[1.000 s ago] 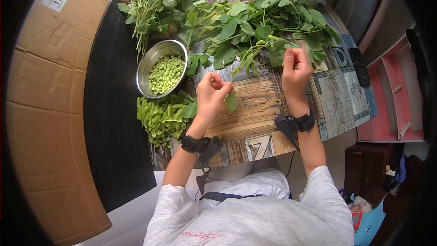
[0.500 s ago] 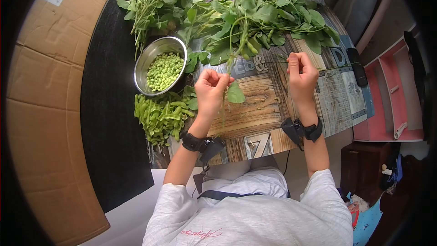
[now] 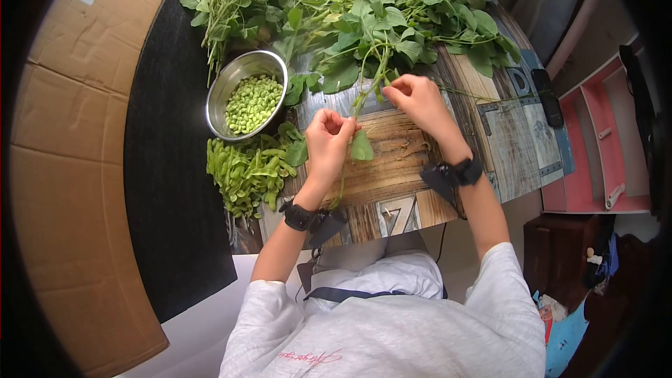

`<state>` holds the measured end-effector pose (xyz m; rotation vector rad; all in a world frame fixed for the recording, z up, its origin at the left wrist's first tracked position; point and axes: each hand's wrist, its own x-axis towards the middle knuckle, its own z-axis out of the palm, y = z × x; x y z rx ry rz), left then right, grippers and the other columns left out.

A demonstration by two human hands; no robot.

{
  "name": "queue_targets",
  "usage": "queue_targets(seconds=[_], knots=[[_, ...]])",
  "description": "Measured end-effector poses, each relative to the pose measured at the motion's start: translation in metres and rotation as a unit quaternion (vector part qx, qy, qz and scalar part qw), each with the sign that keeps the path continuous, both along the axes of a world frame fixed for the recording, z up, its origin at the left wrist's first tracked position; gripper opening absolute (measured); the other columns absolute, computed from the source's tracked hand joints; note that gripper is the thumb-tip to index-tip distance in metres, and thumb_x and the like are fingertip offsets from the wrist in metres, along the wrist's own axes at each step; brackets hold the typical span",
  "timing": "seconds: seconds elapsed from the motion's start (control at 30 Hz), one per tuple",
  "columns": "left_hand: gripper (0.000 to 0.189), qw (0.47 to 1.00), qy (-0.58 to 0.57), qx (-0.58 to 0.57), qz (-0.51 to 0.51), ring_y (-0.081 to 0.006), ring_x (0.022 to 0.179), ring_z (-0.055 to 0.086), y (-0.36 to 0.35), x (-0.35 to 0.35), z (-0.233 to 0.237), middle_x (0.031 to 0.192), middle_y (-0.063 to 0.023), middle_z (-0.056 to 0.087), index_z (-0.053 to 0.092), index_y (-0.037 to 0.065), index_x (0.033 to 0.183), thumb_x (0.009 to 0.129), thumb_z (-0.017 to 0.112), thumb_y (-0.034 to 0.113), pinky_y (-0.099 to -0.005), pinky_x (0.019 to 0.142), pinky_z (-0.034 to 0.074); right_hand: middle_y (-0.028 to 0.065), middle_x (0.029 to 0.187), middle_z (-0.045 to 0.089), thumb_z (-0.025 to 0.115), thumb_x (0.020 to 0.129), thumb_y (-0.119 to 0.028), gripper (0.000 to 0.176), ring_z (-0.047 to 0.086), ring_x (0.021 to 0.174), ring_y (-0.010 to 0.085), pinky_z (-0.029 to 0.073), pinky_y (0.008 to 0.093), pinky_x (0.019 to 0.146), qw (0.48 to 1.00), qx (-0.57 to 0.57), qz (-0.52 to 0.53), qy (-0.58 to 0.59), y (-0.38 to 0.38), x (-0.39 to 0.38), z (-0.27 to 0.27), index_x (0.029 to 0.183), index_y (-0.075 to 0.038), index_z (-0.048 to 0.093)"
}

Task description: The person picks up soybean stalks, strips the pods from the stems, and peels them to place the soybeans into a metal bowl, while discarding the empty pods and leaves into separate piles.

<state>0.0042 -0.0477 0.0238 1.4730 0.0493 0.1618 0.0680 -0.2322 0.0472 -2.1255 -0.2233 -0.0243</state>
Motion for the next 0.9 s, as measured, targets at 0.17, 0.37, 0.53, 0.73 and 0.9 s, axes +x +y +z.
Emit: queue_targets(seconds=[0.17, 0.37, 0.53, 0.73, 0.9], knots=[[0.014, 0.966, -0.017, 0.257, -0.001, -0.0176, 0.073, 0.064, 0.01, 0.007, 0.019, 0.076, -0.0087, 0.062, 0.049, 0.0, 0.088, 0.083, 0.06, 0.006, -0.0272, 0.066, 0.05, 0.0154, 0.077, 0.066, 0.063, 0.075, -0.017, 0.017, 0.064, 0.072, 0.0304, 0.05, 0.0372, 0.068, 0.993, -0.093, 0.016, -0.073, 0.001, 0.026, 0.014, 0.082, -0.003, 0.068], [0.021, 0.87, -0.168, 0.461, -0.044, -0.0222, 0.084, 0.058, 0.017, 0.017, 0.053, 0.092, -0.0115, 0.057, 0.06, 0.003, 0.098, 0.08, 0.065, 0.013, -0.0319, 0.07, 0.047, 0.0128, 0.082, 0.06, 0.062, 0.076, -0.013, 0.014, 0.059, 0.079, 0.0295, 0.046, 0.0378, 0.071, 0.973, -0.148, 0.061, -0.166, 0.01, 0.029, 0.029, 0.086, -0.003, 0.065], [0.017, 0.845, -0.229, 0.483, -0.024, -0.0228, 0.075, 0.057, 0.012, 0.045, 0.065, 0.084, -0.0096, 0.055, 0.063, 0.006, 0.094, 0.079, 0.064, 0.012, -0.0328, 0.066, 0.047, 0.0118, 0.077, 0.058, 0.064, 0.075, -0.009, 0.013, 0.058, 0.075, 0.0289, 0.046, 0.0367, 0.068, 0.958, -0.148, 0.086, -0.229, 0.012, 0.027, 0.035, 0.085, -0.002, 0.065], [0.015, 0.838, -0.214, 0.499, -0.049, -0.0221, 0.069, 0.059, -0.001, 0.063, 0.061, 0.08, -0.0067, 0.055, 0.063, 0.008, 0.092, 0.078, 0.064, 0.012, -0.0341, 0.061, 0.047, 0.0076, 0.08, 0.058, 0.063, 0.075, -0.013, 0.009, 0.058, 0.084, 0.0265, 0.047, 0.0391, 0.071, 0.958, -0.178, 0.067, -0.217, 0.011, 0.024, 0.038, 0.081, -0.007, 0.067], [0.015, 0.8, -0.259, 0.54, -0.036, -0.0233, 0.069, 0.059, -0.003, 0.07, 0.051, 0.079, -0.0059, 0.057, 0.064, 0.009, 0.09, 0.077, 0.065, 0.015, -0.0349, 0.059, 0.046, 0.0064, 0.078, 0.058, 0.061, 0.076, -0.013, 0.009, 0.058, 0.083, 0.0246, 0.048, 0.0384, 0.07, 0.943, -0.199, 0.054, -0.26, 0.013, 0.022, 0.041, 0.076, -0.007, 0.067]])
